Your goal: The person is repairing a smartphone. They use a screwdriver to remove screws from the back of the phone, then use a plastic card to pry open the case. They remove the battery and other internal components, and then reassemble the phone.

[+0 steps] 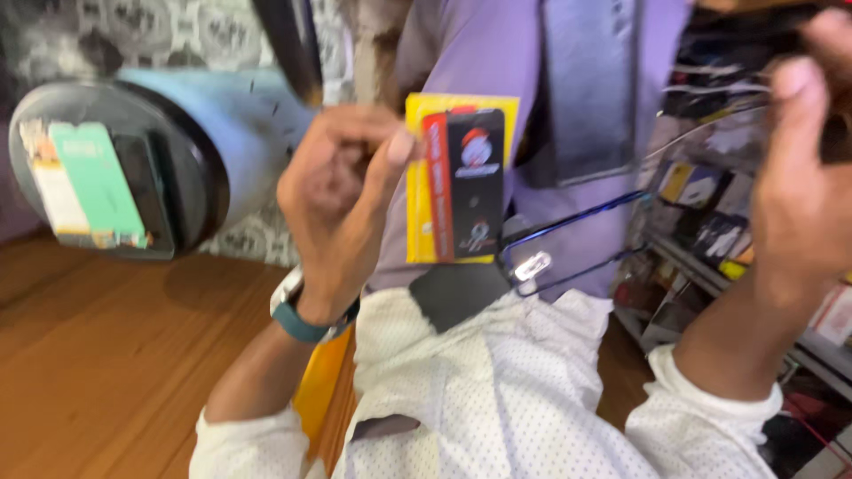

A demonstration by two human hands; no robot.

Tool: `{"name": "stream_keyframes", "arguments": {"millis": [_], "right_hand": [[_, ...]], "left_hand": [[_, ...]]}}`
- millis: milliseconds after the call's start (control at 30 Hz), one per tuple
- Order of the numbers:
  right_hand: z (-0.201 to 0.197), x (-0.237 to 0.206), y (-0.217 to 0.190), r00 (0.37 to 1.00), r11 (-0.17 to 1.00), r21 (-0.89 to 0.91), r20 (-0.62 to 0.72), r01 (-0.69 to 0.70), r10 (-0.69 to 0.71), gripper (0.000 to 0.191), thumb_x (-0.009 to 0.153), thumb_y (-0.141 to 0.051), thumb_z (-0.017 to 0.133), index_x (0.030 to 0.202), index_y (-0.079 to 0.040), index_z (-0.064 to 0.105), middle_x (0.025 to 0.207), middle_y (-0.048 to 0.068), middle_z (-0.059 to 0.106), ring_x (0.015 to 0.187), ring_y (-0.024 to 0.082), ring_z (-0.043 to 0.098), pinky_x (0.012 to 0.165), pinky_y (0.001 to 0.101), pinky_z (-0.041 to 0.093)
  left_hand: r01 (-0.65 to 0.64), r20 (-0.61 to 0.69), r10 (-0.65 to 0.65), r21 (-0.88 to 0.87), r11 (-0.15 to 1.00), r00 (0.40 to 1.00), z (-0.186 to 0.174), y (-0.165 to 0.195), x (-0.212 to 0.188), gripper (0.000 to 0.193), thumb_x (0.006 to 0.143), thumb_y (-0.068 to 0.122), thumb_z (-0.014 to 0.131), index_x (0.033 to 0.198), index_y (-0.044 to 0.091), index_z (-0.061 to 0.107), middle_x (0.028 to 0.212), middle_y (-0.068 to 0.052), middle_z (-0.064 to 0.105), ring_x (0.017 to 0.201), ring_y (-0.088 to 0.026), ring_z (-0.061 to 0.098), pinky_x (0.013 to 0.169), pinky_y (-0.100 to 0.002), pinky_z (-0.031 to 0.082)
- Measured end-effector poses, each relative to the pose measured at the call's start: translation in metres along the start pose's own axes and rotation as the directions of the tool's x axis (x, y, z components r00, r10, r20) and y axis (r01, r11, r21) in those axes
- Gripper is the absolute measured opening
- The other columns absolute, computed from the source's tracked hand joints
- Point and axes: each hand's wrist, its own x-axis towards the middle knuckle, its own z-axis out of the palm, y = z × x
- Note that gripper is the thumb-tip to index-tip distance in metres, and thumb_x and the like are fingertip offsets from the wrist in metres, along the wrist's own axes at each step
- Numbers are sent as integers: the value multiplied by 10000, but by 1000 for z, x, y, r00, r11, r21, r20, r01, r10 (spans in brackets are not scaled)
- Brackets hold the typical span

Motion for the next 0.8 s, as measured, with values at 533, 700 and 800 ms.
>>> {"name": "stream_keyframes", "arguments": {"millis": [533,700,800], "right_hand": [[-28,-24,-62,957,672,695,282,-255,71,216,1022,122,713,1227,70,753,1120,151,703,903,166,644,807,228,522],[-21,-17,-62,992,701,707,125,-92,5,180,1076,159,708,1249,110,721,1142,172,686,946,228,654,847,261,554],[-4,0,-75,999,731,682,35,-17,-10,195,1039,154,707,1230,116,716,1117,170,693,936,227,698,800,256,580]], "left_hand": [[-1,188,-77,383,924,979,-22,-7,-1,149,1094,126,775,1105,-4,703,1455,-136,503,1395,-242,565,1209,-345,483],[19,170,-91,386,922,981,-21,-10,-1,157,1079,132,760,1085,-11,697,1439,-131,527,1356,-227,583,1170,-335,506],[78,145,-134,337,938,980,-18,-8,-1,153,1050,141,747,1097,4,695,1454,-133,523,1333,-218,599,1166,-347,525]]}}
